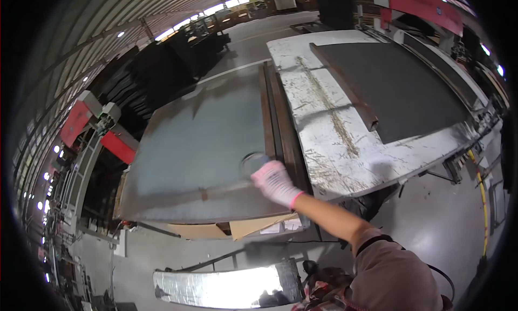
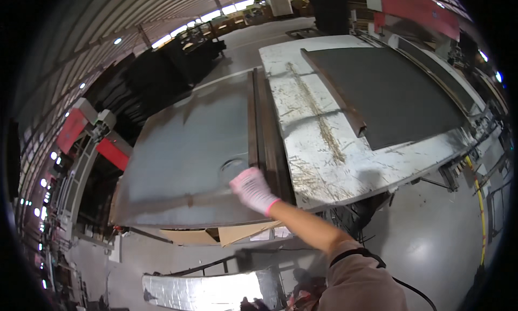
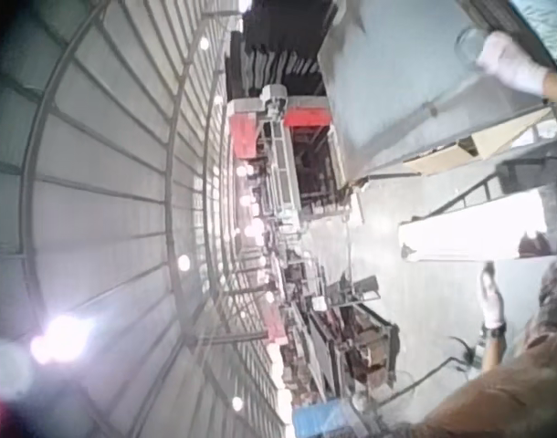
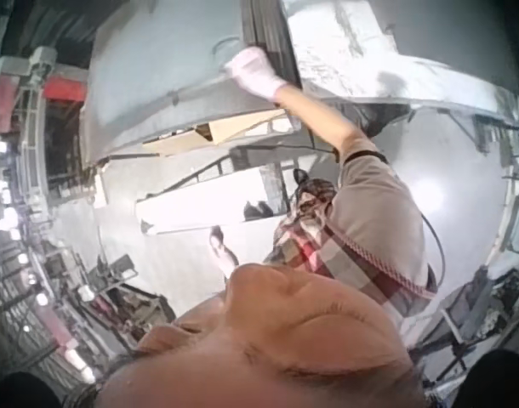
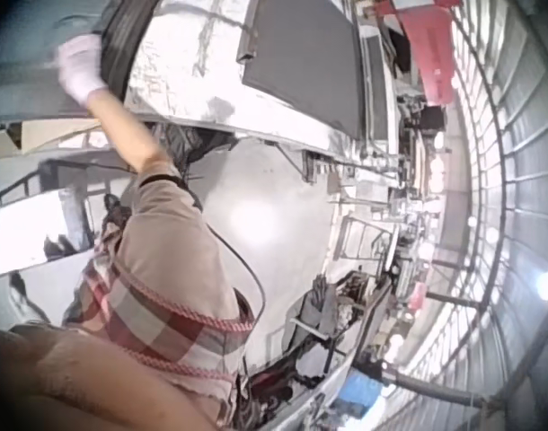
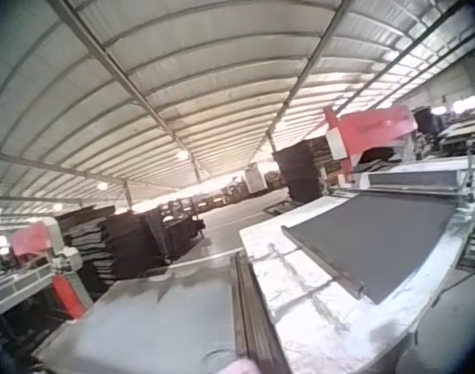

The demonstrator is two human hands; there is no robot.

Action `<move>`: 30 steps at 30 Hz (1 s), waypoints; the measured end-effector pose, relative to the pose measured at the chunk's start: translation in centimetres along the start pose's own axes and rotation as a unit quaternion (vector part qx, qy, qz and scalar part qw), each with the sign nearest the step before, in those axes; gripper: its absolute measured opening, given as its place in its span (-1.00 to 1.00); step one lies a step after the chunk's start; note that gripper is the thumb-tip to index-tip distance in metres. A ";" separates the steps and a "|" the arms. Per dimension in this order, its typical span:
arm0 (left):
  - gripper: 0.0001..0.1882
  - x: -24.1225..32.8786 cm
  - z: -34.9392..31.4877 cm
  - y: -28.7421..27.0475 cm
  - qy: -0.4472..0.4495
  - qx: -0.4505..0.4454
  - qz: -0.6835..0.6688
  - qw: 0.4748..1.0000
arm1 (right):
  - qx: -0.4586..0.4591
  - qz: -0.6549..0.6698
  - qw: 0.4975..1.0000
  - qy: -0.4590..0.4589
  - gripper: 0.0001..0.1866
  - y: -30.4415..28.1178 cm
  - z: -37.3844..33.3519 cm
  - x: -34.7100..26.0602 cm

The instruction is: The person moves a stack of foam sheets onto a table, uses a metal bar as a guide to cut strips with a knife, and then separates the strips by hand. They place the cut strips on top of the foam sheet before moving the stack to another table.

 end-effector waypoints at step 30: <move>-0.31 -30.9 -3.0 -4.1 0.124 -0.499 0.162 0.842 | 0.082 0.305 0.848 0.426 -0.38 16.4 -62.5 -37.9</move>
Point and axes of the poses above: each hand's wrist, its own z-axis towards the middle knuckle, its own y-axis out of the palm, x = y × z, the point moved 3 cm from there along z, towards the middle knuckle, and after that the axes turned 1 degree about -x, right-handed, at the moved point
